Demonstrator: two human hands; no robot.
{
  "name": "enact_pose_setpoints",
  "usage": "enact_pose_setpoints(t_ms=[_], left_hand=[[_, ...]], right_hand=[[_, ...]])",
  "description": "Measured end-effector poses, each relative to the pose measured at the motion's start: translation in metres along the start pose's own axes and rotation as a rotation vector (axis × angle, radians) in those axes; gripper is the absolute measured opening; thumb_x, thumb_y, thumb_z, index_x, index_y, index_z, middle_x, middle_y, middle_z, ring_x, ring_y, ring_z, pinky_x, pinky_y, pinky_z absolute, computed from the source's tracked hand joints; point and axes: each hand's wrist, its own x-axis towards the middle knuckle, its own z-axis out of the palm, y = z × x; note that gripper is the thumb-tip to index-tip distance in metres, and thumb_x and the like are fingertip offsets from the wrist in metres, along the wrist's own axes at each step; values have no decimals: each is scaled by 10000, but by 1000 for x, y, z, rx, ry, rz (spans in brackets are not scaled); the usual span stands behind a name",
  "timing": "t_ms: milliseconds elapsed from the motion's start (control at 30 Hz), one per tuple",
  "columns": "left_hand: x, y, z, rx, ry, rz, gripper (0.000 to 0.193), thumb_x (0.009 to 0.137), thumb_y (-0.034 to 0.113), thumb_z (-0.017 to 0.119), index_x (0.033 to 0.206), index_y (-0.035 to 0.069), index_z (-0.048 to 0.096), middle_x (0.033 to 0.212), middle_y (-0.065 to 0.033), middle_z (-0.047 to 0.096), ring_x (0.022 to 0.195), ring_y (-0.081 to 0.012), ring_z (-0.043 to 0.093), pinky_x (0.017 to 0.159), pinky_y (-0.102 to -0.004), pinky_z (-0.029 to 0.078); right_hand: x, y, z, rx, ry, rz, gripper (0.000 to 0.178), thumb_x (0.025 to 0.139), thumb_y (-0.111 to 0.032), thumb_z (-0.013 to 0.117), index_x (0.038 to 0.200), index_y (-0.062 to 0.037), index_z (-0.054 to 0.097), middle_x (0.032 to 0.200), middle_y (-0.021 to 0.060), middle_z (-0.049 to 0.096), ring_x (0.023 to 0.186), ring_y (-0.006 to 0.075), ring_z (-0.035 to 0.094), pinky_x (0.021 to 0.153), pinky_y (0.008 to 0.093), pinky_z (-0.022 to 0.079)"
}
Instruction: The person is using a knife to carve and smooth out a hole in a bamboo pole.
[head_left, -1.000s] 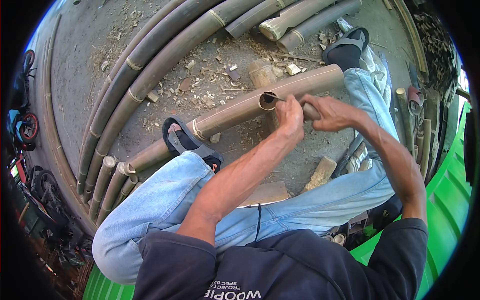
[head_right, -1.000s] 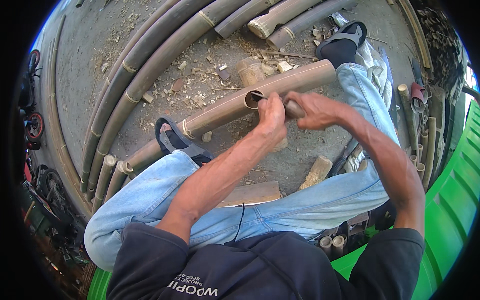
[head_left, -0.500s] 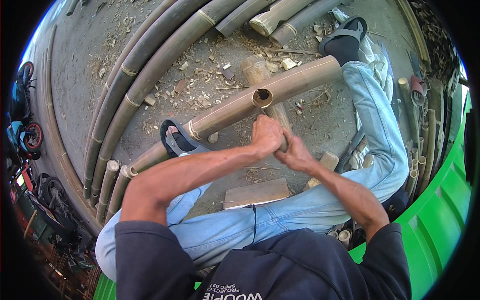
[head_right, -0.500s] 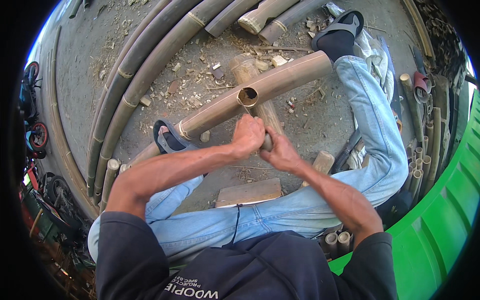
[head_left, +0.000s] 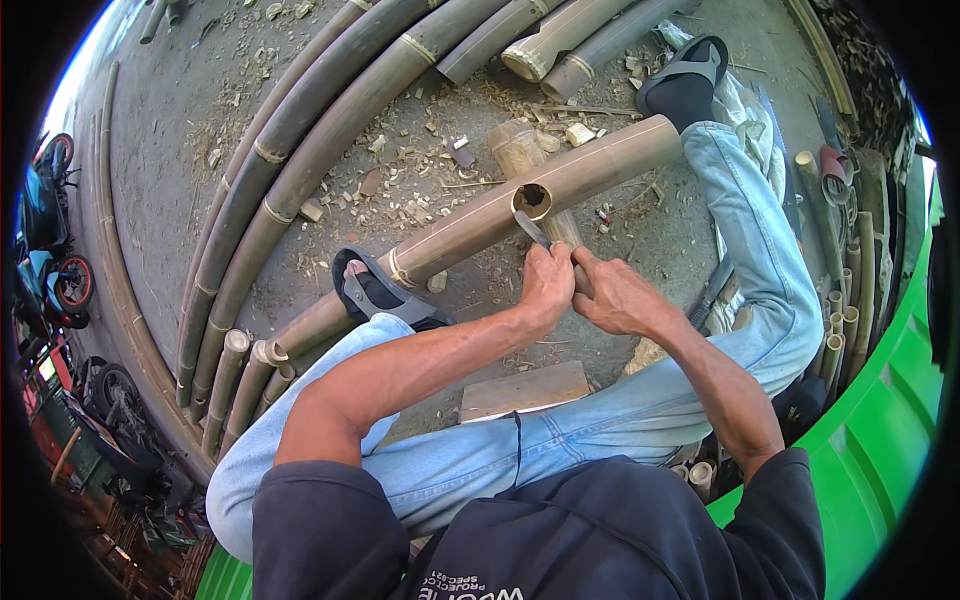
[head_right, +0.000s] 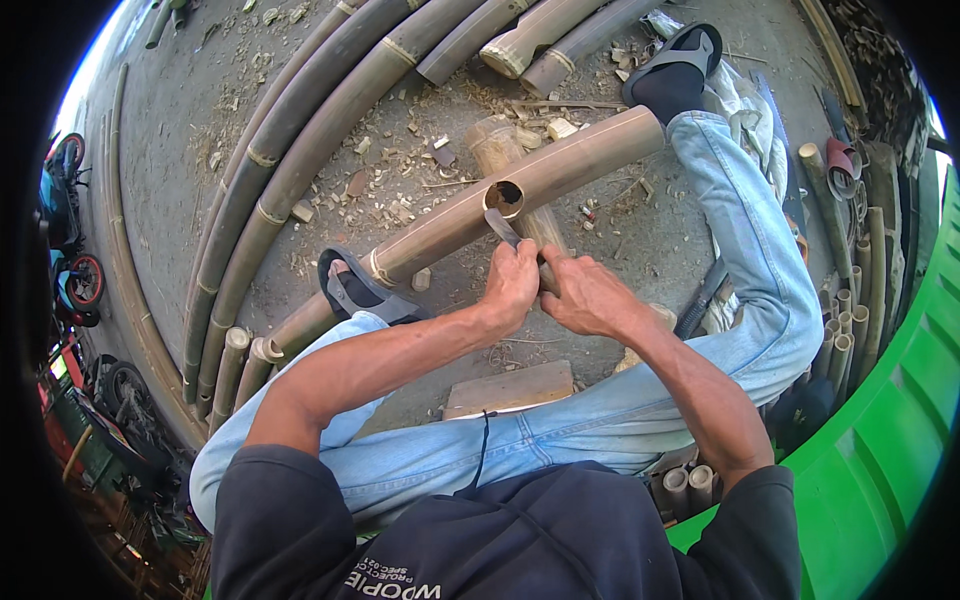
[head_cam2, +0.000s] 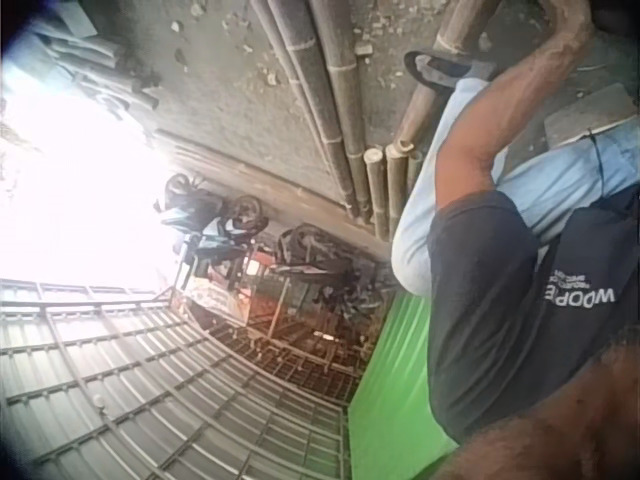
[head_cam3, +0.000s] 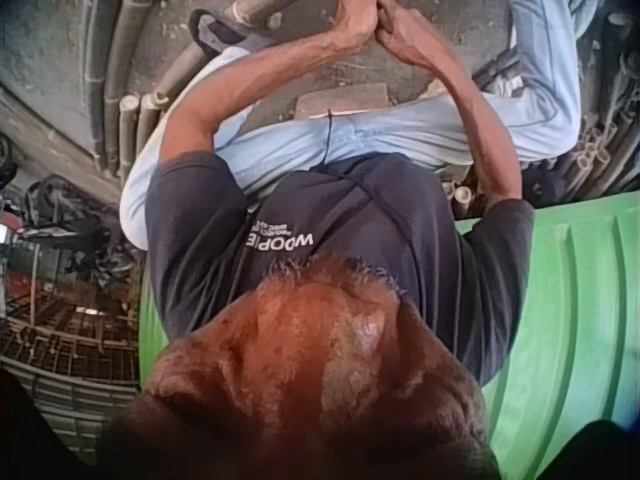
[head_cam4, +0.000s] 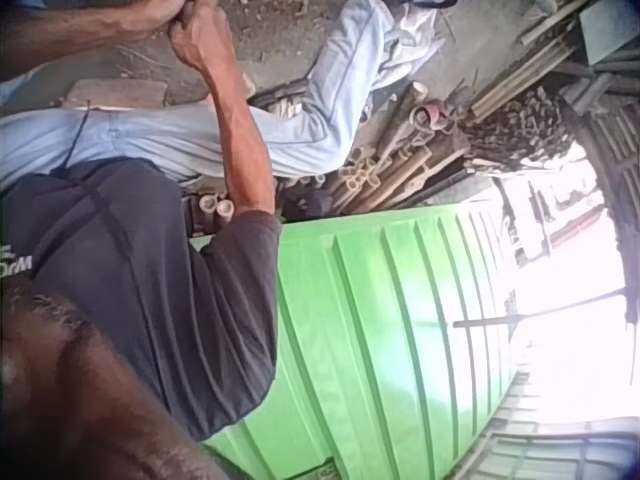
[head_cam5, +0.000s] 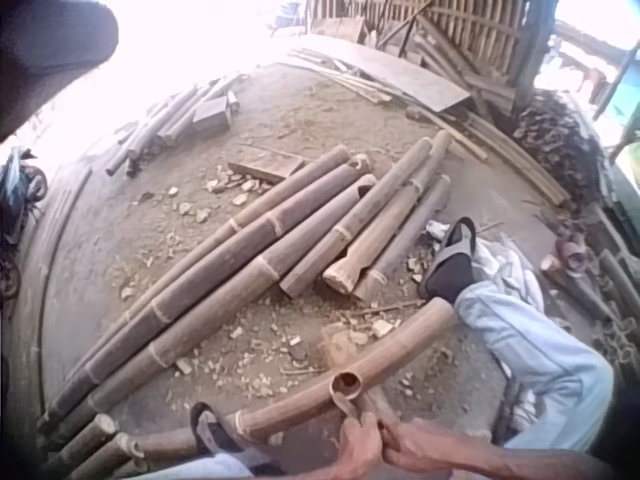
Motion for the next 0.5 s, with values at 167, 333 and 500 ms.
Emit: enact_pose_setpoints(t_ms=[167,333,500], left_hand=[[6,2,-35,367,-38,169,440,986,278,482,921,-127,642,871,-354,678,884,-499,691,780,-538,534],[44,22,-77,970,-482,581,334,903,235,578,826,-21,779,824,-295,709,788,-454,729,728,-540,572],[73,32,-72,1188,-635,475,326,887,241,628,893,-42,789,886,-266,745,877,-433,755,800,-470,608]], right_hand=[[7,-23,58,340,182,57,613,918,-346,688,1339,60,506,1089,385,683,1119,580,624,948,573,515],[34,-65,91,889,333,167,528,916,-249,692,1286,75,500,825,254,712,680,366,754,634,464,577],[54,-77,105,1163,455,148,127,940,-132,624,933,-6,609,687,70,621,523,178,647,438,333,509]])
